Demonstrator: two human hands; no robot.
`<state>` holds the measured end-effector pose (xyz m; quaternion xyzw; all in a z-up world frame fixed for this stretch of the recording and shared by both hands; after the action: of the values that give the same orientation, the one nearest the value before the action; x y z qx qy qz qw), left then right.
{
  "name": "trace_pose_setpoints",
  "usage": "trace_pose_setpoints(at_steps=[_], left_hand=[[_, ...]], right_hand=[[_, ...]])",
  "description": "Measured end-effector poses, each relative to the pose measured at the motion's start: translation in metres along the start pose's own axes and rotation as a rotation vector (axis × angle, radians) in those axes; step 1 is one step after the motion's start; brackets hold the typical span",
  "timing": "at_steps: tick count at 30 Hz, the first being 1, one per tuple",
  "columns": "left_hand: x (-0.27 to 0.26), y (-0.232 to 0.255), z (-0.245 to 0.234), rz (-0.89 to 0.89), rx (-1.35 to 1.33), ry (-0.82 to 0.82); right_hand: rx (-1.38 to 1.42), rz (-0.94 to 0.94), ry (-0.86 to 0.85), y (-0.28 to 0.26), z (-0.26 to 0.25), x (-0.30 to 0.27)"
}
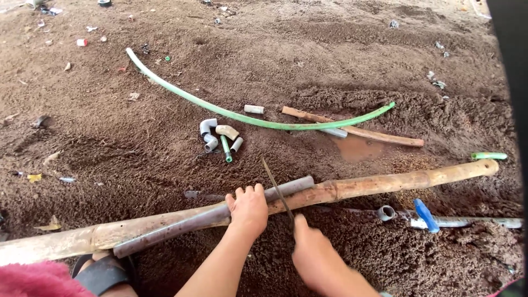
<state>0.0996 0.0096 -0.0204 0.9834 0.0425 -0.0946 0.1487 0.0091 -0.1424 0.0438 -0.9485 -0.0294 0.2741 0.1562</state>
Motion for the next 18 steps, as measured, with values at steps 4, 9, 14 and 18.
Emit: trace_pose_setpoints(at_steps=[4,9,14,18], left_hand=[[-0.001,0.003,0.002,0.004,0.037,-0.022],[0.002,0.001,0.007,0.013,0.03,0.015],[-0.001,-0.001,0.001,-0.005,0.002,0.023],[-0.006,0.004,-0.001,-0.02,0.021,0.015]], right_hand=[[-0.091,0.115,-0.07,0.046,0.033,0.001],[-0.071,0.005,-0.08,-0.015,-0.018,0.009],[-0.035,0.04,-0.099,-0.033,-0.024,0.021],[-0.012,-0.019,-0.043,0.015,0.006,0.007]])
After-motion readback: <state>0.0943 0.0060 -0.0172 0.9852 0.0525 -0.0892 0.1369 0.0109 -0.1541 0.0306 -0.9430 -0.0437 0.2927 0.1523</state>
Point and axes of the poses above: each hand's wrist, its own x-axis towards the middle knuckle, its own z-axis out of the palm, y = z × x, the point moved 10 cm from there along x, towards the middle knuckle, and after that the axes turned 3 degrees about z, right-handed, at the moved point
